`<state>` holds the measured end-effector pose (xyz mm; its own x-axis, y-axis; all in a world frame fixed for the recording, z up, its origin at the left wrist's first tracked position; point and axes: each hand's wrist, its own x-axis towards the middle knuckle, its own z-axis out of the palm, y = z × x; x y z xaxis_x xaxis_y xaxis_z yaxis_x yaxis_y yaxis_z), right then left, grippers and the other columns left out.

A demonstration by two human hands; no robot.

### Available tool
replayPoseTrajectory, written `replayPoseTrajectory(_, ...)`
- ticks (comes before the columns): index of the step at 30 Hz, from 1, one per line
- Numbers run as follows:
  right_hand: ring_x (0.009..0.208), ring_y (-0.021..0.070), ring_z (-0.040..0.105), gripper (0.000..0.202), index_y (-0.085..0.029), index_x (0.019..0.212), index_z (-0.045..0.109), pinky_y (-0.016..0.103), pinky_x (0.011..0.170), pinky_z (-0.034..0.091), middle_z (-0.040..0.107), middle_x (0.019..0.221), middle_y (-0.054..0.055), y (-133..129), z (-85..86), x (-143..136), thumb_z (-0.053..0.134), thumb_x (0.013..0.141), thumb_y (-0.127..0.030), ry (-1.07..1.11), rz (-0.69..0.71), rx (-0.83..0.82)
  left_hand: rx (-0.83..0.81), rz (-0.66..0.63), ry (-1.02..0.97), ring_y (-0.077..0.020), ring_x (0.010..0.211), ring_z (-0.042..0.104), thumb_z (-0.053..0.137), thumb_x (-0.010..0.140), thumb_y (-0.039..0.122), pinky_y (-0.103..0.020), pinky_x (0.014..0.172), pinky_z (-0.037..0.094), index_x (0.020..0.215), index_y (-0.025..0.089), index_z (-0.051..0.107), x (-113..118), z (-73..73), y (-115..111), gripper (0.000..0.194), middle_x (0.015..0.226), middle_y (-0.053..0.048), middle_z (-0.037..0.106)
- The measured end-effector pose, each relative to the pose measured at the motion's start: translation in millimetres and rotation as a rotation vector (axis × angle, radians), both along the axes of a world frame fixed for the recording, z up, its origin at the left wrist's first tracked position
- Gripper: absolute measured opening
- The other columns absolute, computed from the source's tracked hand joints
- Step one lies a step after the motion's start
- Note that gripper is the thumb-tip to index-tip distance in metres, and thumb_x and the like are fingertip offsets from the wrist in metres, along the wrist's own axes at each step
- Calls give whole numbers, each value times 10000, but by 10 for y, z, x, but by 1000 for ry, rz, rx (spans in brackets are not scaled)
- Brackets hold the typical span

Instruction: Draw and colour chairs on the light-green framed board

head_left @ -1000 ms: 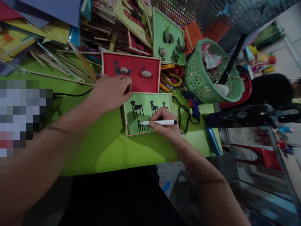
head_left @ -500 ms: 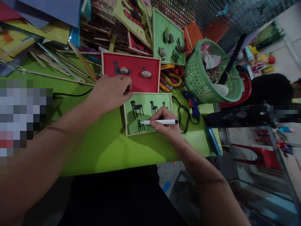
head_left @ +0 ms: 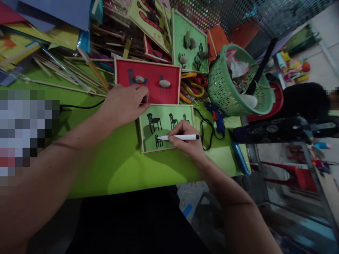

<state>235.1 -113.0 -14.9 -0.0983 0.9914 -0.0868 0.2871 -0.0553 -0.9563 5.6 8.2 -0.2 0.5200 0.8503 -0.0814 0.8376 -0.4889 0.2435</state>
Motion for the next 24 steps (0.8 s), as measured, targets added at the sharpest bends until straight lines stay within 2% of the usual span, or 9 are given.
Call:
replayPoseTrajectory(13, 640, 135, 549, 196, -241, 806, 638, 280, 576, 400, 655, 718, -30, -7, -20, 20, 821, 817, -311, 15, -35, 9, -33, 22, -31, -365, 1092, 719, 529, 1066, 374, -510, 1049, 501, 1198, 178, 658, 1, -45, 41, 269, 1171, -156, 736)
replayPoseTrajectory(24, 631, 128, 517, 206, -240, 809, 635, 274, 567, 373, 645, 706, -33, 5, -23, 5, 819, 826, -331, -1, -9, 13, -43, 42, -76, -371, 1099, 718, 570, 1058, 344, -521, 1074, 477, 1183, 170, 673, 6, -51, 34, 238, 1154, -152, 735)
